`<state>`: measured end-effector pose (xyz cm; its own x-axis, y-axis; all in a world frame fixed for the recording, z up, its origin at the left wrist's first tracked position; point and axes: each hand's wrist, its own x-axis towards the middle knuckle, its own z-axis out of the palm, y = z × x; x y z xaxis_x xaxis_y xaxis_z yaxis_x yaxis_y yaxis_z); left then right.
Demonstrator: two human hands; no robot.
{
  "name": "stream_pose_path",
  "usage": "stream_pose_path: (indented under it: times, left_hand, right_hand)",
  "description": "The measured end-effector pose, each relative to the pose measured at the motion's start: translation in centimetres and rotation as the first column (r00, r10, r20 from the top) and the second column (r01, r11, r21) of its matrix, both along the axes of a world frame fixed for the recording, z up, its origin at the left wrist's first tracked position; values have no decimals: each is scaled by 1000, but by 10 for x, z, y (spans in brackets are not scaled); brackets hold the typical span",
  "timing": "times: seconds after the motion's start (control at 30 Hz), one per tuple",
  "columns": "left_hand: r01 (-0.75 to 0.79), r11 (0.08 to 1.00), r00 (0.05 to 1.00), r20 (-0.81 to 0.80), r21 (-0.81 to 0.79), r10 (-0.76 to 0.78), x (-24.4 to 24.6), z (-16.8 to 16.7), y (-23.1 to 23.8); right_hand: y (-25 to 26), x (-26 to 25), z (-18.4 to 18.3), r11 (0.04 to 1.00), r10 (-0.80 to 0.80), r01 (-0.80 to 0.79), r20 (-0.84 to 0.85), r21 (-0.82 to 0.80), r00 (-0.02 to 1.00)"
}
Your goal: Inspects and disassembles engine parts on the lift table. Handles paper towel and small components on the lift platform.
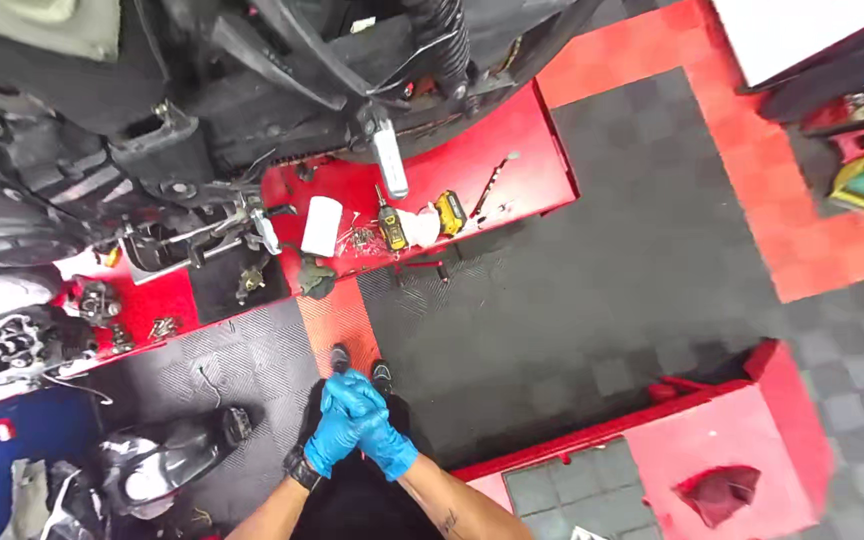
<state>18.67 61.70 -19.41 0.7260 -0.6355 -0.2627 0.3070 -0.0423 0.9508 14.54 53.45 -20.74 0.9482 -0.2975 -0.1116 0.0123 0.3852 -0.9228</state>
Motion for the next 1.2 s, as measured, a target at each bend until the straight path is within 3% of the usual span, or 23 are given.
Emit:
stream_pose_path:
  times: [0.07, 0.13, 0.2, 0.27, 0.37, 0.43, 0.53, 0.67, 0.83, 1.0, 1.1, 1.2]
  left_hand:
    - [6, 997, 997, -75, 82, 0, -12, -5, -7]
    - [101, 979, 987, -145, 178, -76, -16, -15, -17]
    - [256, 946, 961, -156, 197, -228, -11, -34, -36]
    - [294, 929, 953, -138, 223, -268, 4, -57, -57]
    - [119, 850, 989, -141, 513, -54, 41, -97, -58]
    - [18, 714, 1000, -22, 700, -5, 69, -128, -45]
    - [-162, 533, 948, 281, 830, -150, 114, -173, -30]
    - [-339, 460, 780, 519, 821, -351, 185, -222, -33]
    - [-292, 333, 796, 421, 897, -435, 221, -267, -48]
    - [-590, 432, 556, 731, 682, -396, 229, -339, -38]
    - [-708, 461, 414, 843, 535, -344, 226, -350, -36]
    - [-769, 482, 302, 903, 420, -305, 228, -359, -37]
  right_hand:
    - [-17, -11, -6, 973, 146, -118, -132, 198, 980]
    - [-44, -23, -23, 916, 369, -314, -216, 249, 904]
    - [-83, -29, -36, 863, 496, -413, -338, 291, 800]
    - [-132, -18, -47, 875, 465, -460, -515, 148, 720]
    - [-212, 10, -81, 822, 231, -532, -734, -204, 638]
    - [-262, 33, -106, 769, 116, -529, -735, -359, 668]
    - [-313, 80, -133, 677, 53, -519, -669, -522, 742]
    - [-352, 139, -151, 510, 20, -476, -544, -717, 839]
    - [-385, 189, -151, 268, 29, -416, -425, -869, 905]
    - [-382, 245, -203, -63, 232, -444, -446, -894, 864]
    - [-372, 271, -233, -222, 310, -479, -527, -849, 791]
    - [-370, 279, -242, -316, 278, -519, -600, -795, 750]
